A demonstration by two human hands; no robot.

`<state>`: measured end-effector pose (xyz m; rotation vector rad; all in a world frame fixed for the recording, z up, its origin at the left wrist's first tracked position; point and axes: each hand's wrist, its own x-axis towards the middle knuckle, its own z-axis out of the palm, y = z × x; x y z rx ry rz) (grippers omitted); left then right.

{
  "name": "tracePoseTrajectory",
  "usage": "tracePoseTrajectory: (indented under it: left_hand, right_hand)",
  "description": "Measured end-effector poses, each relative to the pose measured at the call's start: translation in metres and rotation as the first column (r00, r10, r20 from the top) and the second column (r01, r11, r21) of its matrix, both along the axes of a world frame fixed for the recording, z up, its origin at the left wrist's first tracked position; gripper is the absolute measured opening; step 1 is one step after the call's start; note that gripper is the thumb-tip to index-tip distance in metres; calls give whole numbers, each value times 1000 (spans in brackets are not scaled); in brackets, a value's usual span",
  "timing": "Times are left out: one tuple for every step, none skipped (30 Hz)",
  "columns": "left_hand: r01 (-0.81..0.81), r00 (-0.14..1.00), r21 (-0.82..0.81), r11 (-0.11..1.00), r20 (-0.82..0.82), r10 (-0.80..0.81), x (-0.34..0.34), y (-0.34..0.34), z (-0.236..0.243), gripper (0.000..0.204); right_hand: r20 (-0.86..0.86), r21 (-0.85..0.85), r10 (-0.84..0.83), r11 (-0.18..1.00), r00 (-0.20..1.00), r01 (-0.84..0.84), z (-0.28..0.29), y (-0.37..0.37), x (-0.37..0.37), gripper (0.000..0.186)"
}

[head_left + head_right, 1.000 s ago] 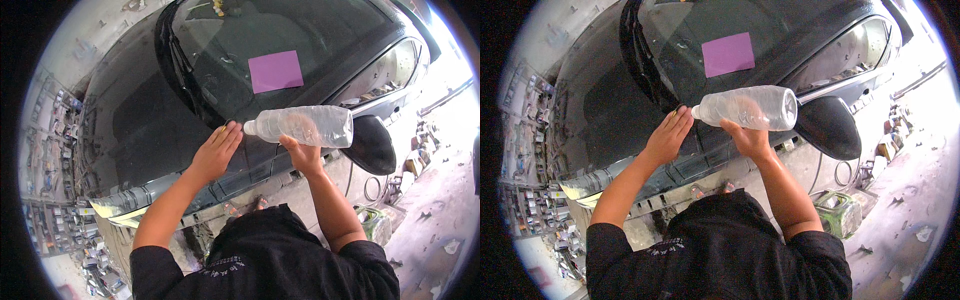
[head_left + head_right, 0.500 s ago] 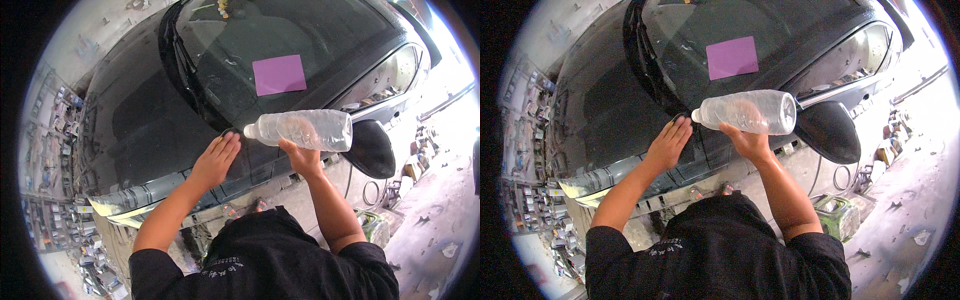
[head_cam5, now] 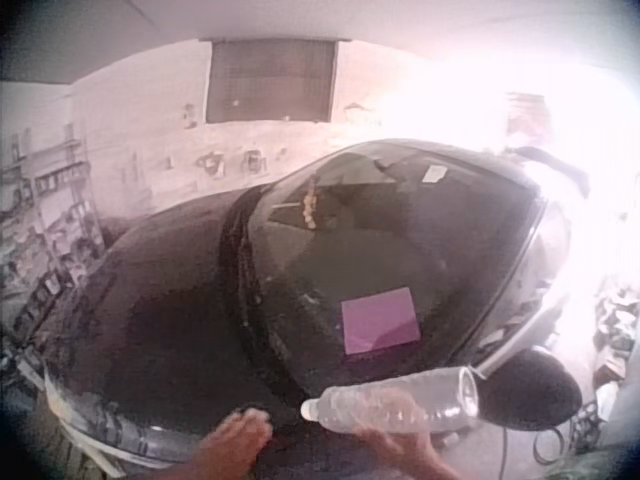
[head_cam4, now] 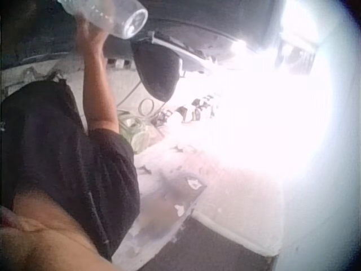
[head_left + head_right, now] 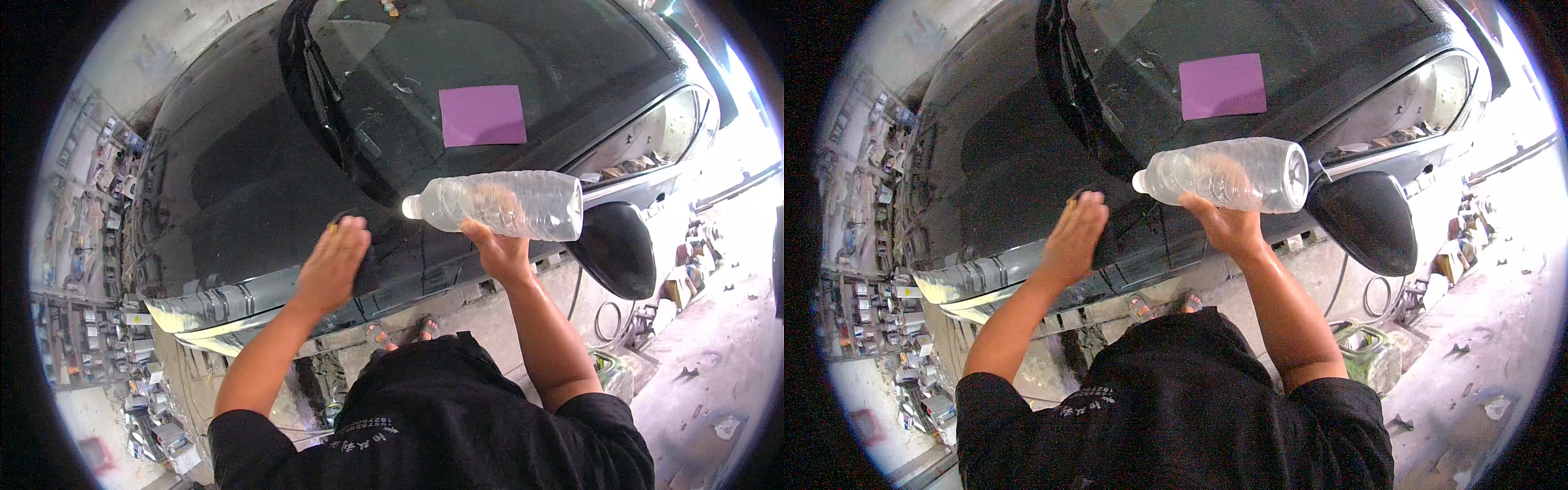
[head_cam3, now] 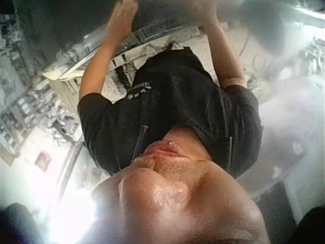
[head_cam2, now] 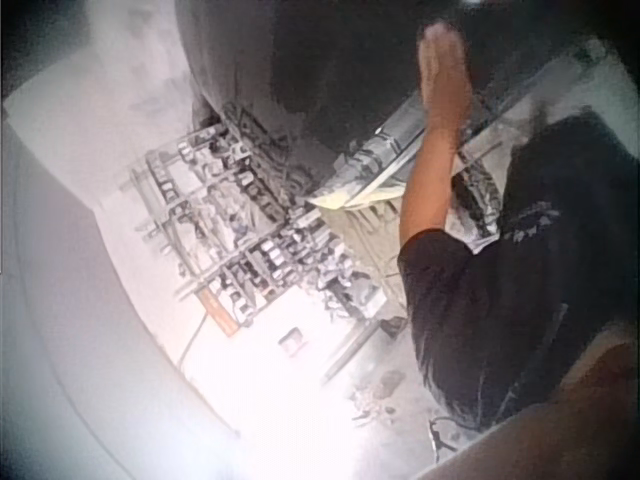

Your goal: The person wet-sands the hood of a car by pouring water from a plastic bottle and rubbing the surface with a sanding block.

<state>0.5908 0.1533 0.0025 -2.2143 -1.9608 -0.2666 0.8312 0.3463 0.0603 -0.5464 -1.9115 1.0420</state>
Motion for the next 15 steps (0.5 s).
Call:
tracePoseTrajectory:
  left_hand:
    - [-55,998,-17,998,28,56,-5,-14,5,64]
    - [-110,992,-34,993,56,112,-6,-21,10,66]
    - [-158,980,-105,982,106,169,4,-18,10,74]
    - [-111,971,-9,994,214,110,12,-12,8,77]
    - [-82,991,92,992,110,71,22,2,-3,77]
    - [-88,978,169,982,201,53,45,19,-4,74]
    - [-168,949,137,976,291,122,65,37,-2,74]
    - [-175,969,109,979,193,152,73,49,-3,76]
    - [-187,964,-15,982,190,187,69,43,0,90]
    - [-190,959,-137,972,188,214,63,37,2,105]
    - [-234,953,-50,971,186,240,46,17,-7,102]
    - [-282,946,37,959,176,272,24,-8,-18,100]
    - [-354,925,141,925,197,324,2,-29,-26,95]
    - [-418,902,239,877,223,369,-18,-48,-29,90]
    - [-533,842,183,826,211,497,-36,-66,-29,85]
  right_hand:
    - [19,-1,6,1000,1000,-6,2,-3,-1,44]
    - [39,-1,11,1000,999,-11,4,-6,-1,44]
    - [-1,-10,13,1000,1000,-13,4,-6,-1,45]
    - [-48,-27,39,999,998,-41,5,-10,-6,47]
    - [-99,-42,67,997,993,-71,6,-13,-13,49]
    - [-101,-71,75,994,992,-83,6,-13,-20,47]
    - [-99,-105,94,989,991,-105,7,-14,-22,46]
    - [-92,-129,96,986,991,-108,8,-12,-22,44]
    - [-53,-42,60,997,997,-62,0,-9,-23,44]
    - [-19,-6,57,998,998,-57,1,-6,-24,44]
    - [14,22,53,998,998,-53,4,-8,-25,45]
    - [38,49,53,997,998,-55,6,-9,-26,45]
    - [-20,64,91,994,996,-89,8,-10,-27,45]
    - [-33,49,102,994,994,-100,8,-11,-28,45]
    - [-41,33,111,993,993,-109,8,-14,-25,45]
